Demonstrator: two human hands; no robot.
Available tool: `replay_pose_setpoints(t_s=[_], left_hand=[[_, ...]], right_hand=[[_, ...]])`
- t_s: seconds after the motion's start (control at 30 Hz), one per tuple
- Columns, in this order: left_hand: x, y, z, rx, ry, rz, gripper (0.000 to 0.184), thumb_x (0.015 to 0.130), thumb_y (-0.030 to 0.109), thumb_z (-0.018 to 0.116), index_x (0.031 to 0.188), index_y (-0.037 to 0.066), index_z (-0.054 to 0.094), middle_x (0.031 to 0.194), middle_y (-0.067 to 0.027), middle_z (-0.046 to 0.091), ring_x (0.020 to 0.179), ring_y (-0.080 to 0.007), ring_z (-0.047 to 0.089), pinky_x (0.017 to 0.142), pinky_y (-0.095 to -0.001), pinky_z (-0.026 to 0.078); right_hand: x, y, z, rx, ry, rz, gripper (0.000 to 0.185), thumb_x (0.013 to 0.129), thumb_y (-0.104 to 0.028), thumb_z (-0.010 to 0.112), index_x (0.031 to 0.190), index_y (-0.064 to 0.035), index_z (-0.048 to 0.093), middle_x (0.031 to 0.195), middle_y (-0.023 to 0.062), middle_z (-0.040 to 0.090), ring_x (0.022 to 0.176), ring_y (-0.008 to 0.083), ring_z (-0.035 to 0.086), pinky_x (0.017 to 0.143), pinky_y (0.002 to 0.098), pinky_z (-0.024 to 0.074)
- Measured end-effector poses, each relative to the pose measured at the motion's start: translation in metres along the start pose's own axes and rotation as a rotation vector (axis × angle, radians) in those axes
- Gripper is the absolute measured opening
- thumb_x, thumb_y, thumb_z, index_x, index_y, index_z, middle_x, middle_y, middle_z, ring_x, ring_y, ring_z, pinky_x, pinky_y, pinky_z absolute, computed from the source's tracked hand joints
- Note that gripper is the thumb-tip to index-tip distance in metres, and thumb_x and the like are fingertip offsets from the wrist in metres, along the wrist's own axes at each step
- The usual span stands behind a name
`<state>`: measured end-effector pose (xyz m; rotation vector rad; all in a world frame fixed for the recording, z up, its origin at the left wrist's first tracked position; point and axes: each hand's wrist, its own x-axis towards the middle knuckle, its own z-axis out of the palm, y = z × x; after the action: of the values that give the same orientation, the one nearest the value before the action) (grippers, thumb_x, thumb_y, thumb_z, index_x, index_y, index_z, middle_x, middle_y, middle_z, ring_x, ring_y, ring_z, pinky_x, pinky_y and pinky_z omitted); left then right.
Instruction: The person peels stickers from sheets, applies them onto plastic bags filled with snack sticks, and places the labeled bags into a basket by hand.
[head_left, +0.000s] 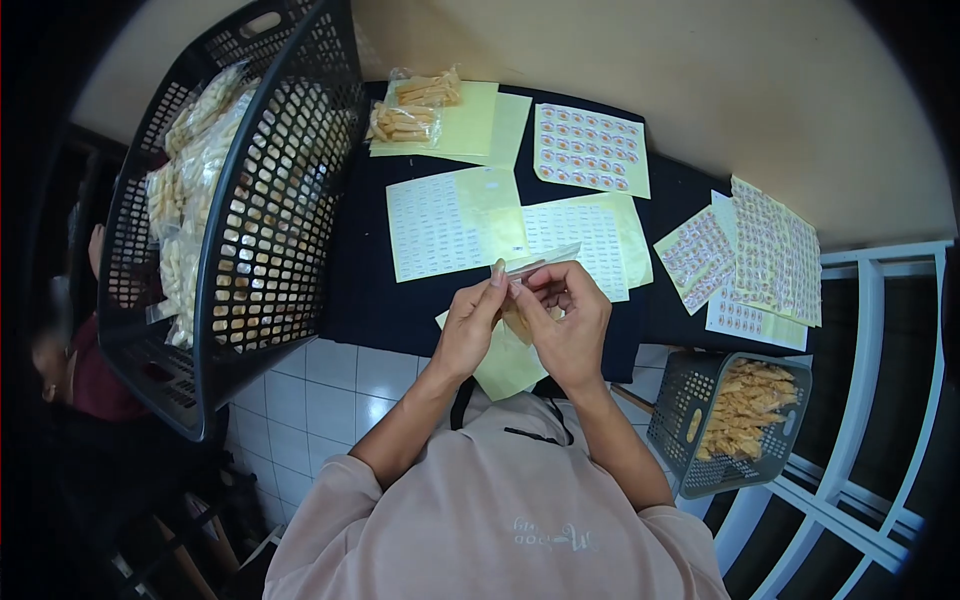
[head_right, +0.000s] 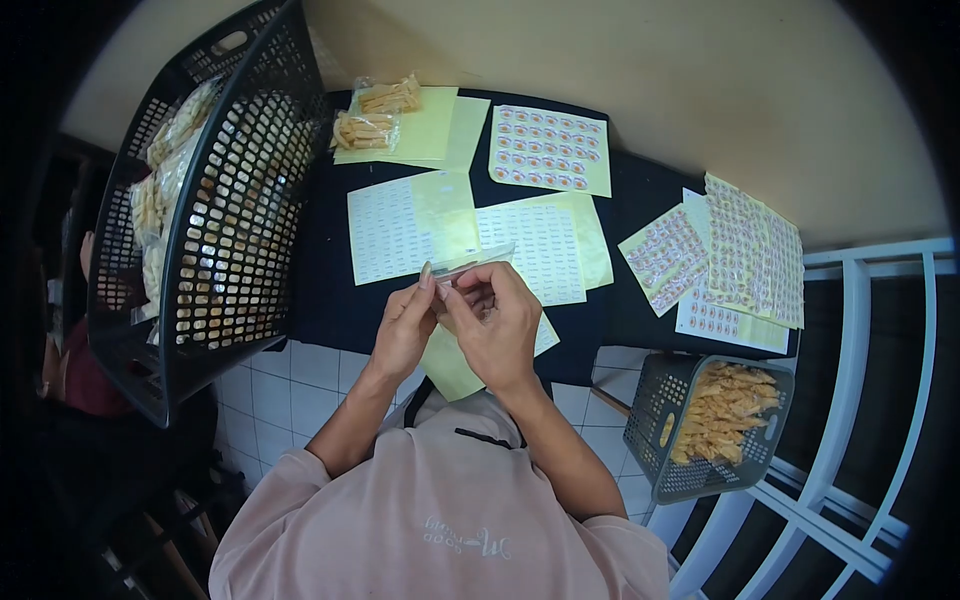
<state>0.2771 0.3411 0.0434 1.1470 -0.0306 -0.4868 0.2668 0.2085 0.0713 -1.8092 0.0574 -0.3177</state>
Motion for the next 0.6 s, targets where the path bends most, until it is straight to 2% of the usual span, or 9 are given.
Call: replay_pose_setpoints(t_s=[0.07,0.2,0.27,0.33,0.43,0.5,0.6], left_hand=[[-0.001,0.0,0.004,-0.016,-0.028,-0.037,0.048,0.105,0.035,0.035,0.122,-0.005,0.056,0.117,-0.0118,0.06,0.11,-0.0169,0.055,0.098,-0.0338,0.041],[0.004,-0.005,0.014,-0.126,-0.053,-0.072,0.049,0.105,0.034,0.033,0.119,-0.006,0.057,0.114,-0.0121,0.062,0.107,-0.0178,0.057,0.096,-0.0339,0.043],[0.008,-0.008,0.02,-0.146,-0.089,-0.078,0.05,0.105,0.035,0.032,0.116,-0.007,0.059,0.11,-0.0123,0.063,0.103,-0.0177,0.059,0.094,-0.0327,0.044],[0.012,-0.01,0.028,-0.193,-0.105,-0.09,0.046,0.105,0.032,0.032,0.124,-0.004,0.054,0.121,-0.0124,0.059,0.112,-0.0198,0.055,0.098,-0.037,0.041],[0.016,-0.016,0.041,-0.184,-0.14,-0.119,0.048,0.105,0.031,0.032,0.127,-0.008,0.051,0.125,-0.015,0.056,0.115,-0.0206,0.054,0.1,-0.037,0.04],[0.02,-0.019,0.053,-0.187,-0.142,-0.097,0.049,0.104,0.03,0.034,0.128,-0.011,0.049,0.129,-0.0171,0.055,0.117,-0.0213,0.053,0.102,-0.0368,0.039],[0.021,-0.022,0.074,-0.181,-0.182,-0.136,0.049,0.104,0.033,0.037,0.126,-0.008,0.053,0.123,-0.0126,0.058,0.111,-0.0169,0.054,0.098,-0.0344,0.041]], right_hand=[[-0.002,0.002,-0.004,0.108,0.03,0.09,0.015,0.079,0.001,0.072,0.084,0.0034,0.059,0.078,0.0091,0.063,0.064,0.012,0.061,0.058,0.0243,0.0491],[-0.005,0.002,-0.014,0.08,0.102,0.103,0.018,0.077,-0.002,0.074,0.084,0.003,0.058,0.078,0.009,0.061,0.063,0.0132,0.059,0.057,0.025,0.0478],[-0.007,-0.007,-0.02,-0.172,0.099,-0.06,0.023,0.075,-0.004,0.077,0.083,0.0025,0.056,0.077,0.0089,0.058,0.061,0.0147,0.056,0.055,0.0263,0.0465],[-0.007,-0.003,-0.028,-0.187,0.144,-0.066,0.026,0.073,-0.005,0.078,0.082,0.0021,0.055,0.077,0.009,0.056,0.061,0.0158,0.055,0.054,0.0274,0.0455],[-0.007,0.0,-0.048,-0.21,0.155,-0.057,0.026,0.074,-0.005,0.078,0.082,0.002,0.054,0.077,0.0089,0.059,0.06,0.0143,0.056,0.053,0.026,0.0462],[-0.009,0.003,-0.065,-0.019,0.104,0.147,0.025,0.077,-0.003,0.076,0.083,0.0014,0.053,0.078,0.0088,0.061,0.063,0.0118,0.06,0.054,0.0239,0.0482],[-0.015,0.007,-0.089,0.079,0.158,0.172,0.022,0.079,-0.001,0.074,0.083,0.0009,0.052,0.077,0.0091,0.063,0.066,0.01,0.063,0.055,0.0221,0.0501]])
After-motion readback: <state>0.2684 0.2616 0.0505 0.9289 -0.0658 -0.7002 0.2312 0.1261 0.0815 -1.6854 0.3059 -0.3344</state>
